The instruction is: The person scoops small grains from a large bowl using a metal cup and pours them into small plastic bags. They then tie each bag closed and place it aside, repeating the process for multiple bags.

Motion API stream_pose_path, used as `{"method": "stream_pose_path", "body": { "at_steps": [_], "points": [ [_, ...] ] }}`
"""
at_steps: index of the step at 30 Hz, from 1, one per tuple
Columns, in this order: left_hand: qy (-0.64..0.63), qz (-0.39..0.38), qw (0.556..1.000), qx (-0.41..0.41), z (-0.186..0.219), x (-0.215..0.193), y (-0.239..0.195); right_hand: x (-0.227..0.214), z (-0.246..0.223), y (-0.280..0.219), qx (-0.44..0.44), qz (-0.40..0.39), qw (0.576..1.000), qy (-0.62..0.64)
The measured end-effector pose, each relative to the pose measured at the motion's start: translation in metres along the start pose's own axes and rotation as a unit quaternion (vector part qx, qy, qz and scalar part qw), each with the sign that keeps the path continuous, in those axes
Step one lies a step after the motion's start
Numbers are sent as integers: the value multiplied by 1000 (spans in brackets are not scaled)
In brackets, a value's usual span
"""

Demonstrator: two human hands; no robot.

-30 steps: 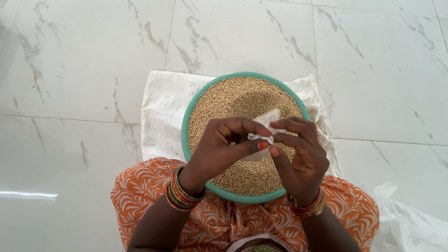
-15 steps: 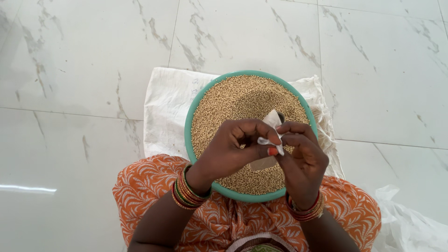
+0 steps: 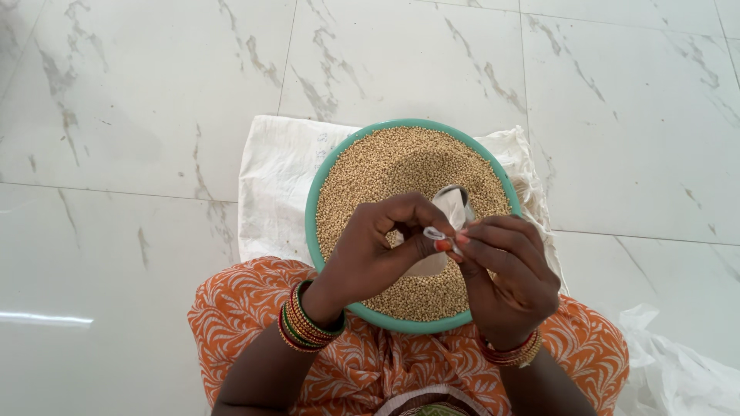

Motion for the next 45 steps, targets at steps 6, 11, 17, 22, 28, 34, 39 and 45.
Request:
{"method": "stream_pose_path", "body": {
  "at_steps": [6, 11, 17, 22, 28, 34, 39, 45],
  "points": [
    [34, -28, 998, -41, -6, 8, 2, -2, 28, -9, 110, -39, 982, 145],
    [30, -34, 999, -13, -5, 16, 2, 7, 58, -20, 237, -58, 922, 302],
    [17, -28, 999, 1, 0, 17, -2, 13, 51, -22, 210, -100, 902, 365],
    [62, -25, 997, 32, 8, 13, 1, 9, 58, -19, 266, -92, 856, 434],
    [93, -7, 995, 23, 10, 7, 6, 18, 71, -17, 336, -95, 793, 499],
    [121, -3, 991, 53, 14, -7, 7, 20, 87, -15, 338, -93, 760, 547],
    [128, 1, 991, 27, 2, -14, 8, 22, 95, -17, 346, -91, 784, 507],
    [42, -4, 998, -47, -17, -11, 1, 20, 89, -18, 293, -130, 909, 268]
  ]
}}
Point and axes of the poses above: each hand's wrist, its own y-axis towards the middle knuckle, its own x-axis out of the palm, z = x × y, the point moved 9 cm from there along y, towards the middle knuckle, and after that the axes turned 10 degrees about x, right-handed, at the moved point
